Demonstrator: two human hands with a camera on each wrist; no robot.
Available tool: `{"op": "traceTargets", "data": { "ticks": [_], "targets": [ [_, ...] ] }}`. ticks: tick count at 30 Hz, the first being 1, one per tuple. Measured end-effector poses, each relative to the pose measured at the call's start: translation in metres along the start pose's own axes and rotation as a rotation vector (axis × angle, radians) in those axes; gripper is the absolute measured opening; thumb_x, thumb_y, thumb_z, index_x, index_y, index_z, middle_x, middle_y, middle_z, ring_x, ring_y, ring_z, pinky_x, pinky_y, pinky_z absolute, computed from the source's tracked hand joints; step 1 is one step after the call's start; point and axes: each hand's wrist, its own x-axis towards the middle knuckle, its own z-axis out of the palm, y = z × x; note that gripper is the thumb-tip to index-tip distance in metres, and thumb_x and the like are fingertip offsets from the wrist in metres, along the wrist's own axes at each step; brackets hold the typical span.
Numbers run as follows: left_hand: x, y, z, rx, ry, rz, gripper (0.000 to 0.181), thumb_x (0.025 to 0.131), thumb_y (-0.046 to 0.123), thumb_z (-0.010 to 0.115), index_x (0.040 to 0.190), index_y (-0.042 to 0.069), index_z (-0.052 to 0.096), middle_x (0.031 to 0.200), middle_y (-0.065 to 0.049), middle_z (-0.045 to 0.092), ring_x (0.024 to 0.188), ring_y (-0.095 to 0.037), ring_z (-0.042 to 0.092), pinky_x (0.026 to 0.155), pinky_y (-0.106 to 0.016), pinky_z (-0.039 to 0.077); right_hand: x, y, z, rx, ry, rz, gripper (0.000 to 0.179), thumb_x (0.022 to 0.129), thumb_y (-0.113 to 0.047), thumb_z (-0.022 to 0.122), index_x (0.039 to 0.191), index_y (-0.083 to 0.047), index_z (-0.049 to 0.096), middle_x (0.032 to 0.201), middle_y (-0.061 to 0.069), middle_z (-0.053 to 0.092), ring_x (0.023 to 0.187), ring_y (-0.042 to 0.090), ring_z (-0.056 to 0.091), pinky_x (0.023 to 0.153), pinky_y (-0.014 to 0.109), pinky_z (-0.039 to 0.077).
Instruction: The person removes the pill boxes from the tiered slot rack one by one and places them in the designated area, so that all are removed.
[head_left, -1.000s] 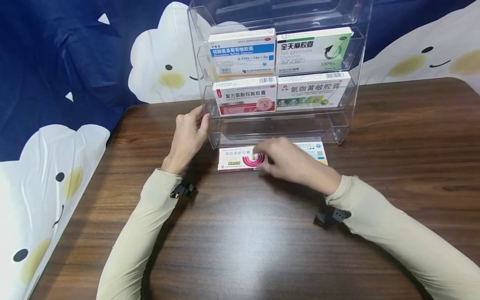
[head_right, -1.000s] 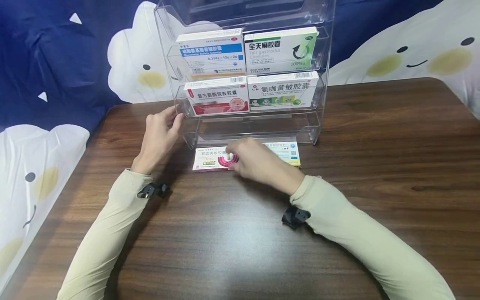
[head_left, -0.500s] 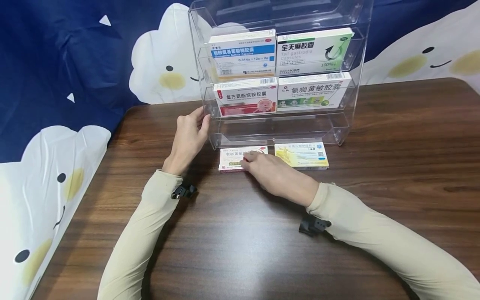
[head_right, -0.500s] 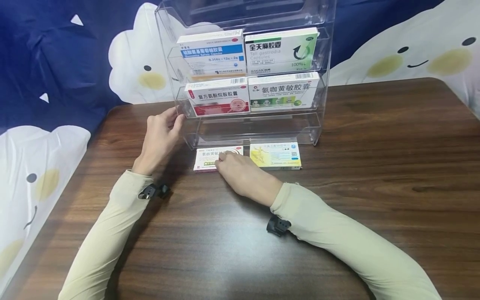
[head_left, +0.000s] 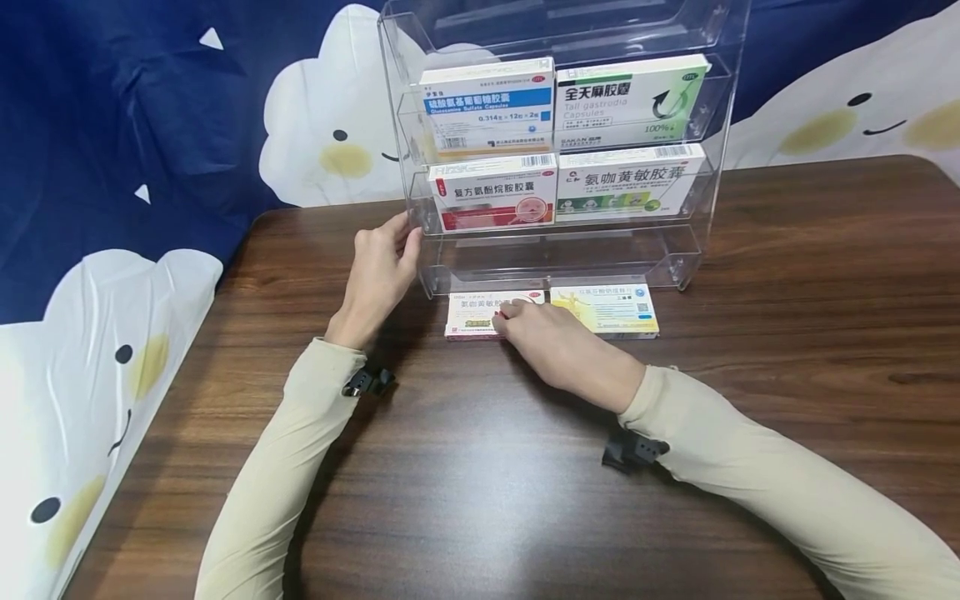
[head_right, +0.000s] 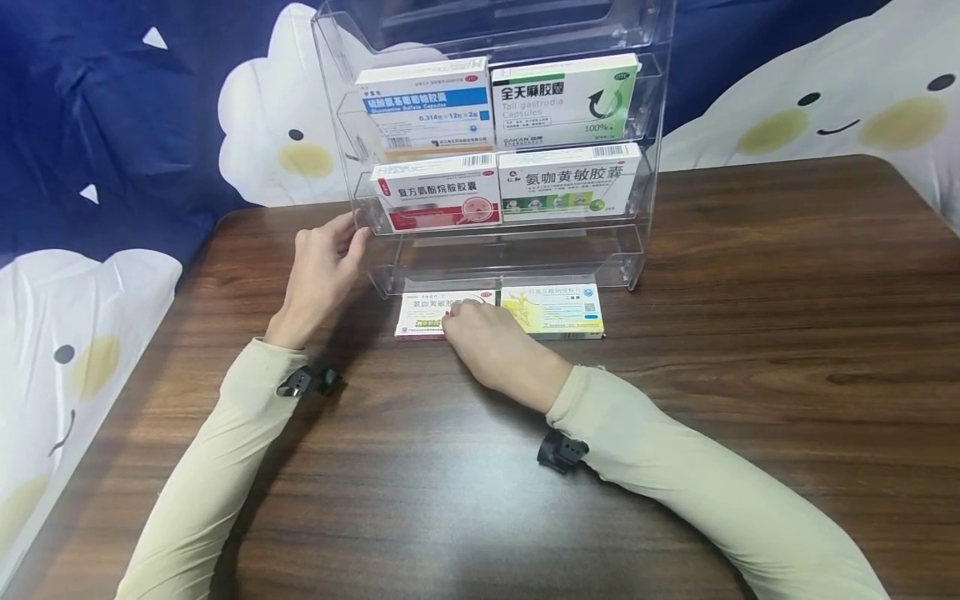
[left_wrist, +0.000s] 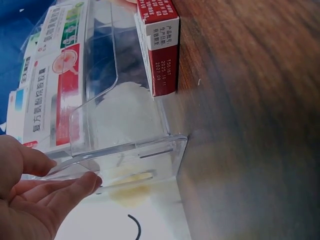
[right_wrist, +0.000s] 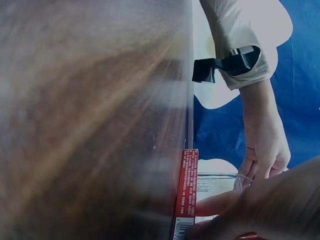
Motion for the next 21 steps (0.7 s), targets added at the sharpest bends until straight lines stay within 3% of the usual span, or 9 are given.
{"op": "traceTargets", "data": {
  "ticks": [21],
  "targets": [
    [-0.0004, 0.0011, 0.0003, 0.003, 0.001, -0.004, 0.027, 0.095, 0.003, 0.055, 0.116, -0.011, 0.063, 0.107, -0.023, 0.067, 0.098, -0.028, 0.068, 0.083, -0.036, 0.055, -0.0049, 0.0062, 0.0001, 0.022, 0.035, 0.017, 0.015, 0.083, 0.009, 0.063, 0.085, -0.006, 0.062, 0.084, 0.009, 0.06, 0.07, 0.03, 0.064, 0.055, 0.043, 0.053]
  ]
}}
